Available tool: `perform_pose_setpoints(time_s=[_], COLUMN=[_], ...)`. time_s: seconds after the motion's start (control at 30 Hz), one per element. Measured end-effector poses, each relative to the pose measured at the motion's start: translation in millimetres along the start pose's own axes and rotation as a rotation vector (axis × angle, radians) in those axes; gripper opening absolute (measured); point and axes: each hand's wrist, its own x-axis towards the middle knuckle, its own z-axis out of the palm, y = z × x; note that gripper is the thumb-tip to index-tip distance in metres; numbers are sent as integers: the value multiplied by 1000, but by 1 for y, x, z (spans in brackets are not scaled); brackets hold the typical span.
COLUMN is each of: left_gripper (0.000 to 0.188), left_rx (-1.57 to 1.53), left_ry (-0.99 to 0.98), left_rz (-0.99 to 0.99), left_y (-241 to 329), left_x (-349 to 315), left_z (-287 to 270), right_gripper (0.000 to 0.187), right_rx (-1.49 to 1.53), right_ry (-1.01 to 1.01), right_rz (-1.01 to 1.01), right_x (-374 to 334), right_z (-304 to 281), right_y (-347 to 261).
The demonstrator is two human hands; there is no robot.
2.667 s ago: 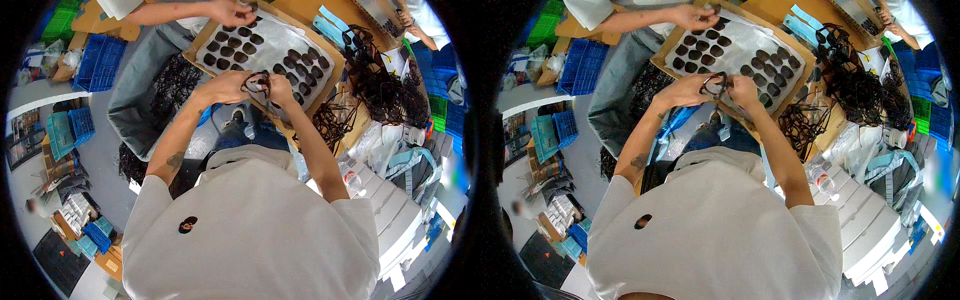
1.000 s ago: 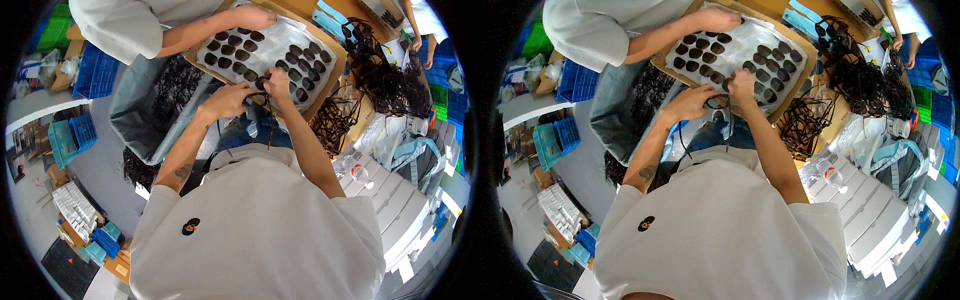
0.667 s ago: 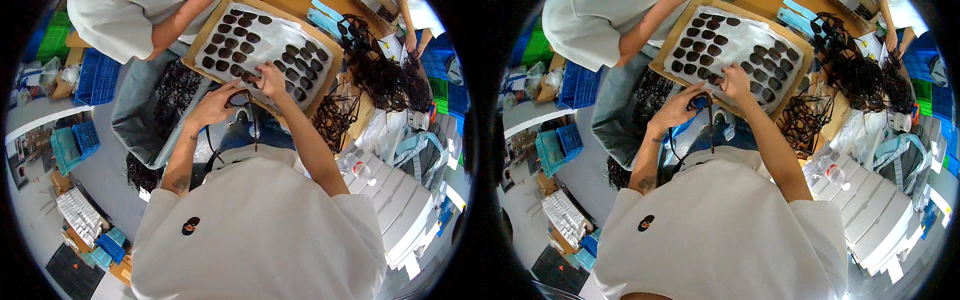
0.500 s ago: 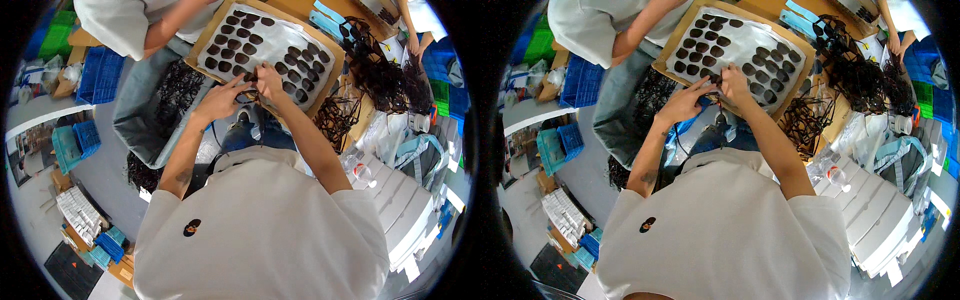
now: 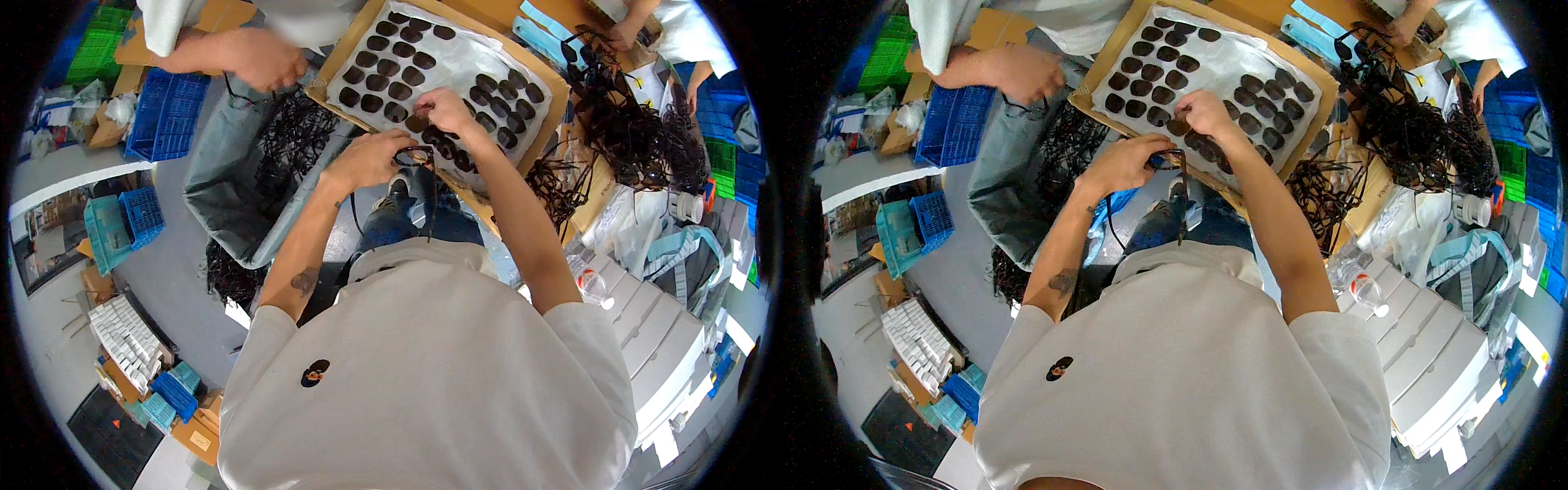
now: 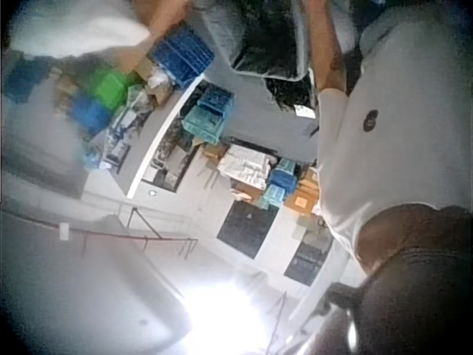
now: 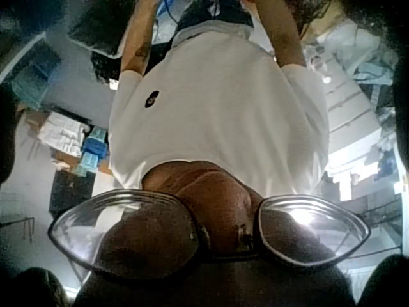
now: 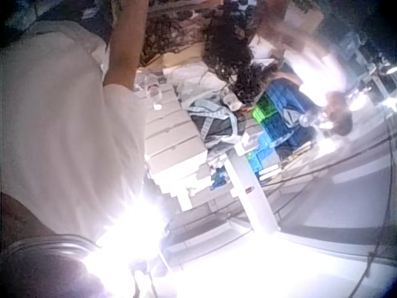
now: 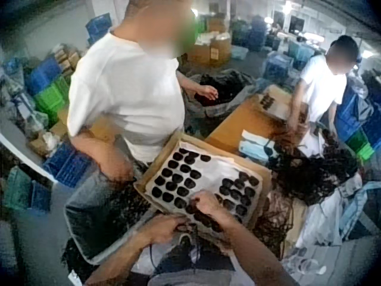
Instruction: The person assembles sunglasses by picking up lenses and frames from a tray, fitting the lenses into the frames, and placing the completed units on the table. The process is repeated continuously with other workers nearby performing similar tasks.
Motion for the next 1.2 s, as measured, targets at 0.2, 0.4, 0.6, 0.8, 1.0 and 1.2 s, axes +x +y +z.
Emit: perform_pose_setpoints(time_s=[0.2,0.4,0.6,0.8,1.0,1.2], left_gripper=[56,56,56,41,20,18], left_rx=[-271,-771,-786,-838,-1212,-1010], left_ry=[48,23,-3,41,410,165], left_rz=[-17,-230,-253,-255,-394,28], left_y=[6,9,14,16,42,143], left_x=[-16,-37,-30,-30,-12,38], left_z=[-9,-15,-10,-5,-14,-12], right_gripper=[19,25,28,30,23,33], right_rx=[-202,-665,-675,-329,349,2], right_ry=[193,5,47,113,883,927], right_rz=[-139,-97,-115,-29,50,-423], right_x=[-12,-47,-50,-57,-175,-269], right_z=[-2,-21,-9,-31,-86,-117], right_y=[-19,-27,-20,-40,-125,-157])
